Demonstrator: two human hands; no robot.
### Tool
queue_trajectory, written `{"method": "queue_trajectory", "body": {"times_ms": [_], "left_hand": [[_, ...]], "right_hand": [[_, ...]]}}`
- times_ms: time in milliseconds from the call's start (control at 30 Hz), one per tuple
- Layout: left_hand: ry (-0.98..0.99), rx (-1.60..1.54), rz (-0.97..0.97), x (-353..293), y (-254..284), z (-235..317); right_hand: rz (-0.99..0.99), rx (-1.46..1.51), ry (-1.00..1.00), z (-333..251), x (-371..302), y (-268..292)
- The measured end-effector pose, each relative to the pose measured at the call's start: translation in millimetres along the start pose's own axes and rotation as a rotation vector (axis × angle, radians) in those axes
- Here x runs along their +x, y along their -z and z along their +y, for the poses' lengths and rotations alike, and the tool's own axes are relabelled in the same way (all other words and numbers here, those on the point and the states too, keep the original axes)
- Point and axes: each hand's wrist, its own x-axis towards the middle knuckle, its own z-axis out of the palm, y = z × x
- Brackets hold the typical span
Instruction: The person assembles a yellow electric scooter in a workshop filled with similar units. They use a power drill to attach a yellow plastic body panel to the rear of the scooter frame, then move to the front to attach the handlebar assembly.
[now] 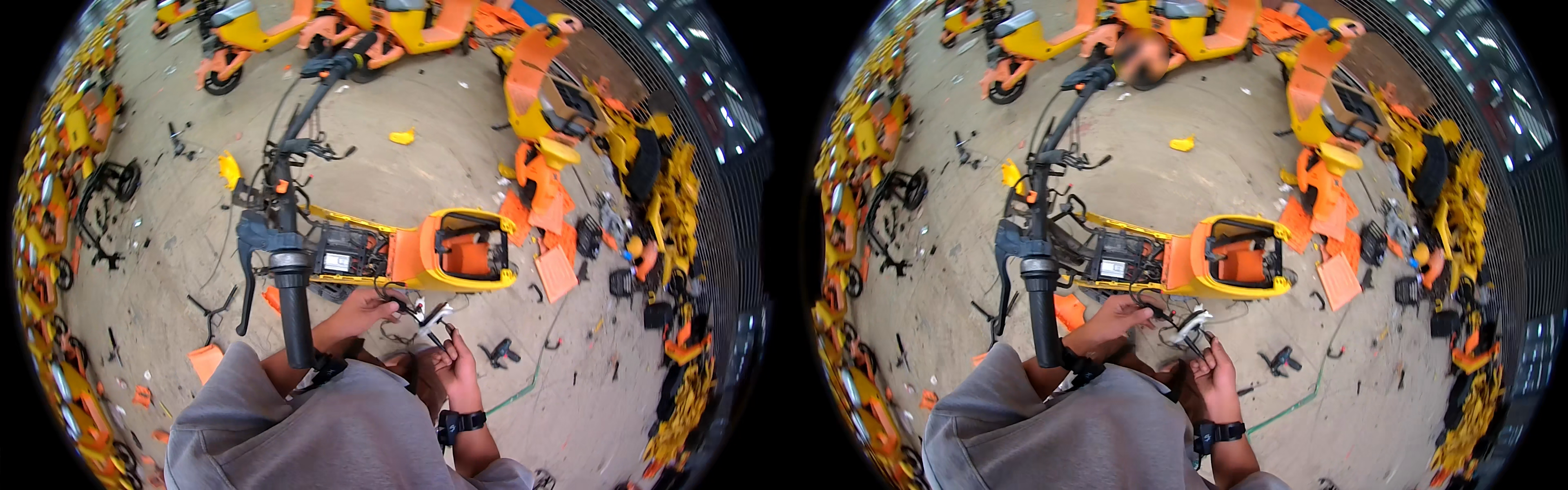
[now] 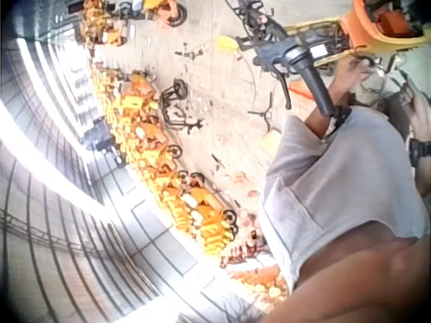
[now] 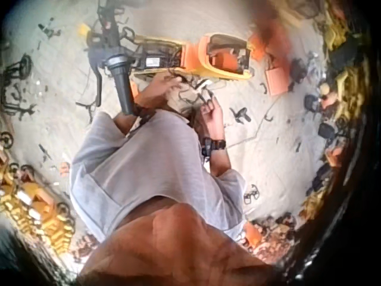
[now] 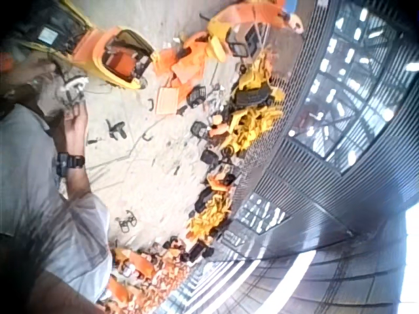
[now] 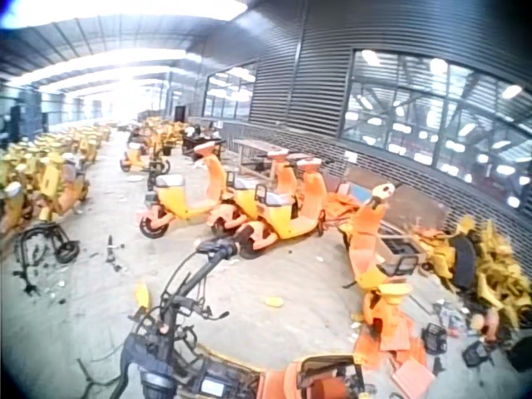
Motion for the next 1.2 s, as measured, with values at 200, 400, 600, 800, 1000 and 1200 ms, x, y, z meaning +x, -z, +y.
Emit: {"method": "queue_trajectory", "body": {"times_ms": [200, 400, 600, 800, 1000, 1200], "left_hand": [[-0.157, -0.063, 0.206, 10, -28, 34], [-0.284, -0.353, 0.333, 35, -94, 23], [-0.344, -0.546, 0.454, 40, -146, 28], [-0.423, -0.629, 0.406, 39, -138, 31], [-0.430, -0.588, 0.371, 28, -89, 40], [-0.385, -0.627, 0.316, 25, -49, 52]], "right_hand": [[0.020, -0.050, -0.312, -34, 87, 13], [-0.158, -0.459, -0.310, -95, 90, 1], [-0.364, -1.230, 0.408, -160, 64, -6], [-1.017, -1.408, 1.213, -164, 9, -100], [-1.205, -1.403, 1.346, -98, 26, -146], [-0.737, -0.984, 0.520, -57, 56, -144]]}}
